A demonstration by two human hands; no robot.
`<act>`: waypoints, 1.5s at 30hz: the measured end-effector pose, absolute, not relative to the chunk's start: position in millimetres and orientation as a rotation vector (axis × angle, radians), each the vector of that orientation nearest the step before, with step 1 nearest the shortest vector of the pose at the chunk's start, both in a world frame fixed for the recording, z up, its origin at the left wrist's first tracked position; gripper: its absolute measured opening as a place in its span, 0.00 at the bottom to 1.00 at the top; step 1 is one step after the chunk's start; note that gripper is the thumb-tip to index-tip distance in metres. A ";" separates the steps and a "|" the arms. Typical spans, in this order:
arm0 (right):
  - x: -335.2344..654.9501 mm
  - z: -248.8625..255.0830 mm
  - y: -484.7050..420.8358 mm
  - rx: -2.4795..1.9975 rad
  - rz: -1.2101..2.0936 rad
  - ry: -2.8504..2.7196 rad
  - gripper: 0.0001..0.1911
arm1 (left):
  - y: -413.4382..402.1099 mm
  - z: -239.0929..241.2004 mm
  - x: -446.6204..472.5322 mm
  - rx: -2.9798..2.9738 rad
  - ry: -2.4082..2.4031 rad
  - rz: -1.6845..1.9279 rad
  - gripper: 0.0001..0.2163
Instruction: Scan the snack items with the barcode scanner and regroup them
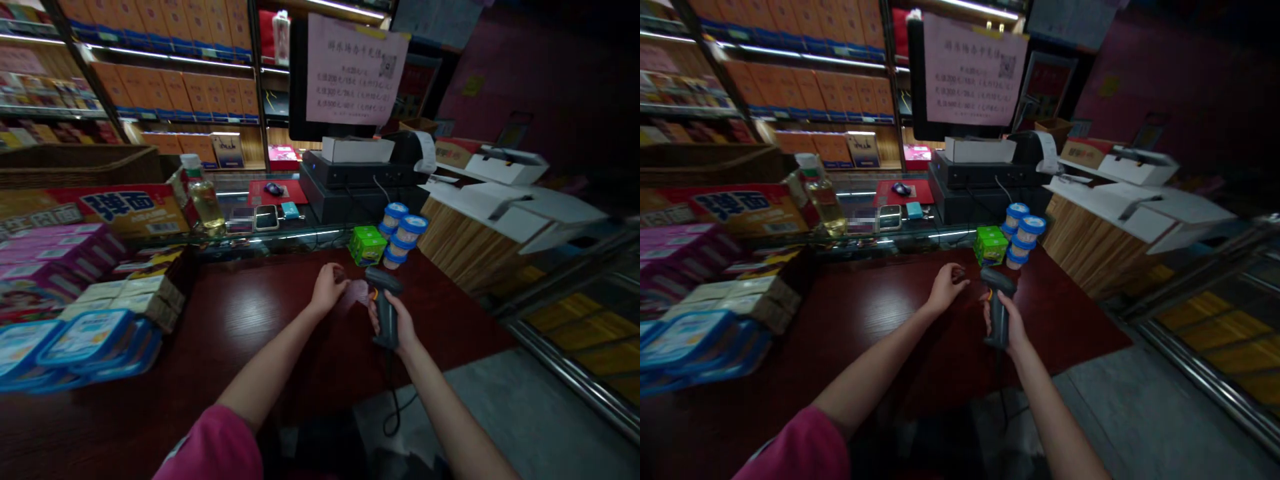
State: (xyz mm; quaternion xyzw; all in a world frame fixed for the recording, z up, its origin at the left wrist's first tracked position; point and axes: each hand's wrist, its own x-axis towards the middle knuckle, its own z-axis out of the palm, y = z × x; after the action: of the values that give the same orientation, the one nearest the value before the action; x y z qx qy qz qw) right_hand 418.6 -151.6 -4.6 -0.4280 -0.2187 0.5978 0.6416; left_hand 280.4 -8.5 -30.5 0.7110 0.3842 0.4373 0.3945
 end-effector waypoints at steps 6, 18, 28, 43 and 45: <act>372.0 3.0 -145.7 -0.872 1.505 -0.638 0.18 | -66.2 -30.9 124.3 1.903 0.970 1.124 0.12; 175.7 0.1 -110.1 -0.718 1.899 -0.874 0.19 | -161.5 47.1 -113.0 2.006 1.561 1.602 0.25; 163.4 -4.8 -119.5 -0.793 1.848 -0.959 0.19 | -148.4 65.7 -147.6 2.261 1.586 1.432 0.17; 215.4 -6.1 -110.4 -0.792 1.783 -0.771 0.18 | -114.3 62.3 -61.6 2.477 0.912 1.588 0.17; 235.7 -5.6 -111.1 -0.828 1.712 -0.729 0.18 | -96.6 41.4 -41.9 2.529 0.832 1.458 0.17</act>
State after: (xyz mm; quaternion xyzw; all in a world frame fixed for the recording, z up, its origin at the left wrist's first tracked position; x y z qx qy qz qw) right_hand 235.7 -111.1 -5.6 -0.3462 -0.3046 0.7156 0.5247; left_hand -41.9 -96.6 41.4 0.8321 0.2736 0.4795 0.0532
